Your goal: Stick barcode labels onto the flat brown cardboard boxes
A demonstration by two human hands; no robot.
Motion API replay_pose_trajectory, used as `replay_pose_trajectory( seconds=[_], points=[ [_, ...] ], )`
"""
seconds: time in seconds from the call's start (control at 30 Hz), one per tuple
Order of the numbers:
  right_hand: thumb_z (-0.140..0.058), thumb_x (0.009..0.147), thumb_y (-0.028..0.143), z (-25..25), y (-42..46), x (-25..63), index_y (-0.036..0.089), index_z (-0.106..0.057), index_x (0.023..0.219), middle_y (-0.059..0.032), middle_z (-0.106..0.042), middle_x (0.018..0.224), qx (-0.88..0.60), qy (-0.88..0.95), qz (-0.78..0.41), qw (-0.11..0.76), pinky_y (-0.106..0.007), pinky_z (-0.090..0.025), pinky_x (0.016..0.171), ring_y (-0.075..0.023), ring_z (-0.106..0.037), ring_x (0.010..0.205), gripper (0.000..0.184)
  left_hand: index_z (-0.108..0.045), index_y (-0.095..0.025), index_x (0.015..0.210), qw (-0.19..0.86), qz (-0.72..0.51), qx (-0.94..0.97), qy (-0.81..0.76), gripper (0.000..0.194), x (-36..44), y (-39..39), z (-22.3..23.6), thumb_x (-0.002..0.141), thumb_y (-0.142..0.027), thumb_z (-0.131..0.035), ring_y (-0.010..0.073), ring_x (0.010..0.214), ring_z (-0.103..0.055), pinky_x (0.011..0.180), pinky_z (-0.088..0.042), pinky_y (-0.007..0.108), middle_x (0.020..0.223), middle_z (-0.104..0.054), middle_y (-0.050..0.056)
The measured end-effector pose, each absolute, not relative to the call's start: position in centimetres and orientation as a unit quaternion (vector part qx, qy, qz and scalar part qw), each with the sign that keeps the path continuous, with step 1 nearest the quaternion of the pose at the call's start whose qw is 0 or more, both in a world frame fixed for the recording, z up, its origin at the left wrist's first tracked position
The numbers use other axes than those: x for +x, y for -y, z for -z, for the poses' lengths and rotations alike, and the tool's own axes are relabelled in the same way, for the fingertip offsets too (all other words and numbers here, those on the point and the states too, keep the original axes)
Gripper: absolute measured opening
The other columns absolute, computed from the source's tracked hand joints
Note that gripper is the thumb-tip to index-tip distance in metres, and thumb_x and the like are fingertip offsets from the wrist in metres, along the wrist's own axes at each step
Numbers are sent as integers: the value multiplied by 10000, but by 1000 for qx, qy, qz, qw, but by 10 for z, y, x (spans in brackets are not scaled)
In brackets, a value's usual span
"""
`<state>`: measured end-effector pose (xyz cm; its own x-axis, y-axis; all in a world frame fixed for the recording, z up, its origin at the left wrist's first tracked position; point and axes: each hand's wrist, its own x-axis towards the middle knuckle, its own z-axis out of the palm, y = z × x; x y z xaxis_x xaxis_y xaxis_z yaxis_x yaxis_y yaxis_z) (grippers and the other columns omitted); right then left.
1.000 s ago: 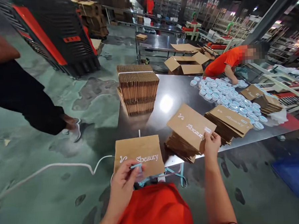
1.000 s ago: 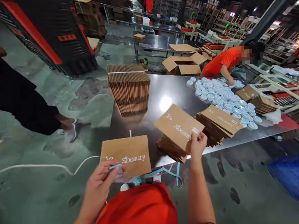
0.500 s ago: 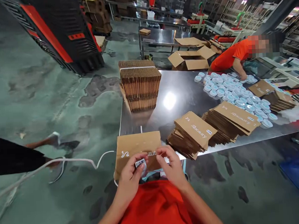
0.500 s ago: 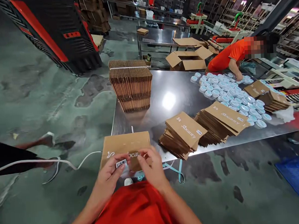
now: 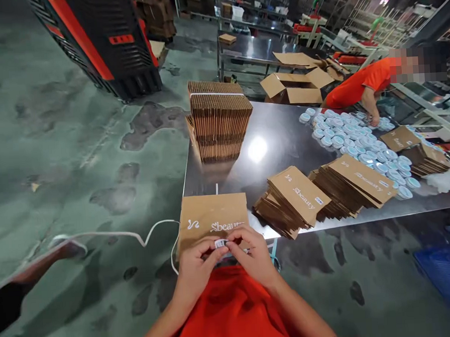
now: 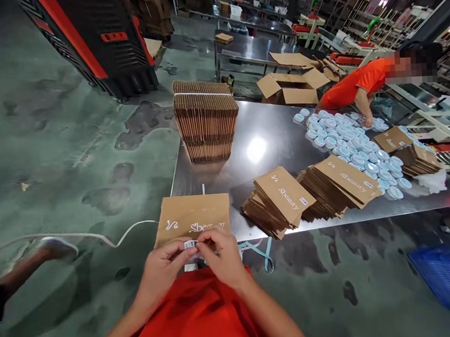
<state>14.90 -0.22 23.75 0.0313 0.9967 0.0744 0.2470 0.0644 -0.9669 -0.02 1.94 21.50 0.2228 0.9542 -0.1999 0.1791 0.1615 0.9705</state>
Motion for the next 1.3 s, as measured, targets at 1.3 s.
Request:
replay_pose_trajectory(
  seconds=[1.3],
  points=[
    [-679,639,340,-149,-69,196,224,-389,688,73,-426,589,-771,460,-237,371,-244,-337,547,-119,-418,534,316,-720,-164,749,617,-299,465,-560,261,8,-33,-150,652,-400,-663,237,818,-677,739,-517,312,898,-756,79]
  ],
)
